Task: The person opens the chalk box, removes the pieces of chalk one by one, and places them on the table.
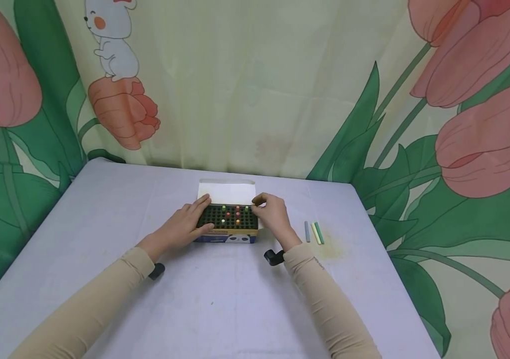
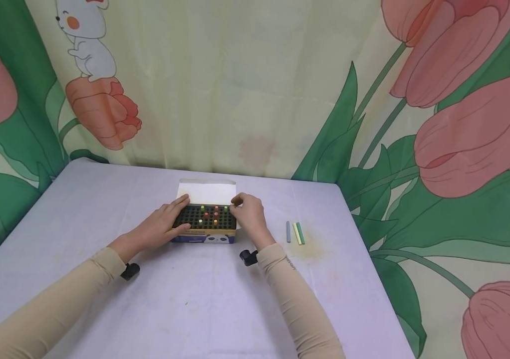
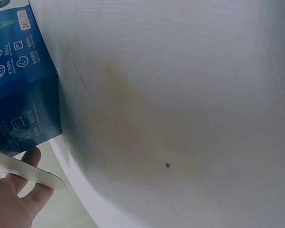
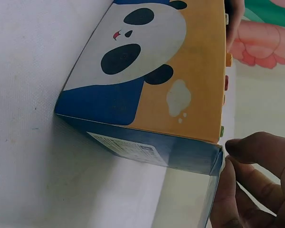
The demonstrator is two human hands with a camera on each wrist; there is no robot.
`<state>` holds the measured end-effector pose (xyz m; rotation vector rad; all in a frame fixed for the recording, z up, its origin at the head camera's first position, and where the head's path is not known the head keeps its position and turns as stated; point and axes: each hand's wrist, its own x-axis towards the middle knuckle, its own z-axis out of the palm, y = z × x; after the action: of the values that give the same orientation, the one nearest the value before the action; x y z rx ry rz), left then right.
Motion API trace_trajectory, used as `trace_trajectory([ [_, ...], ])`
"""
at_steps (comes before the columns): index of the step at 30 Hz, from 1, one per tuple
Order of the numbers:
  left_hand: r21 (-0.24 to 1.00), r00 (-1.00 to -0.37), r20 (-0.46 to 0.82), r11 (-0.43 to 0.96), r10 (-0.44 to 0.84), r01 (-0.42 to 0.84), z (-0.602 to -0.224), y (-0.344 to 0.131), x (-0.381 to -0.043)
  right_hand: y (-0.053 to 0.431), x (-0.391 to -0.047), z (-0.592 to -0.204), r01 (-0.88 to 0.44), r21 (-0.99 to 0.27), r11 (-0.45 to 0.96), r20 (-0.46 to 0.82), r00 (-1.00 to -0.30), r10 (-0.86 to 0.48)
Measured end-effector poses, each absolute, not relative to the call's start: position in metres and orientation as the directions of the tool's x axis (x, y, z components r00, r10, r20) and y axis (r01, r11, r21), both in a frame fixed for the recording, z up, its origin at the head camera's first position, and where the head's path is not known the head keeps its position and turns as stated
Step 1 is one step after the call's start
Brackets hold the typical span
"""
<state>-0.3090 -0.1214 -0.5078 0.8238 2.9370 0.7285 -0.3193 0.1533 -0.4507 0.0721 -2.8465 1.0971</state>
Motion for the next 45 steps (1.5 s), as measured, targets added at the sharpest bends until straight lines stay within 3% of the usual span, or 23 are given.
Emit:
trace_trajectory([
  [31, 0.446, -0.862, 0.118, 0.749, 0.494, 0.49, -0.508, -0.121, -0.309, 0.136, -0.317, -0.465, -0.254, -0.335, 0.907, 0.19, -0.961, -0.199],
  [45, 0.446, -0.863, 0.123, 0.749, 0.49, 0.489, -0.507, -0.121, -0.308, 0.139, -0.317, -0.469, -0.34, -0.284, 0.897, 0.255, -0.928, -0.271],
])
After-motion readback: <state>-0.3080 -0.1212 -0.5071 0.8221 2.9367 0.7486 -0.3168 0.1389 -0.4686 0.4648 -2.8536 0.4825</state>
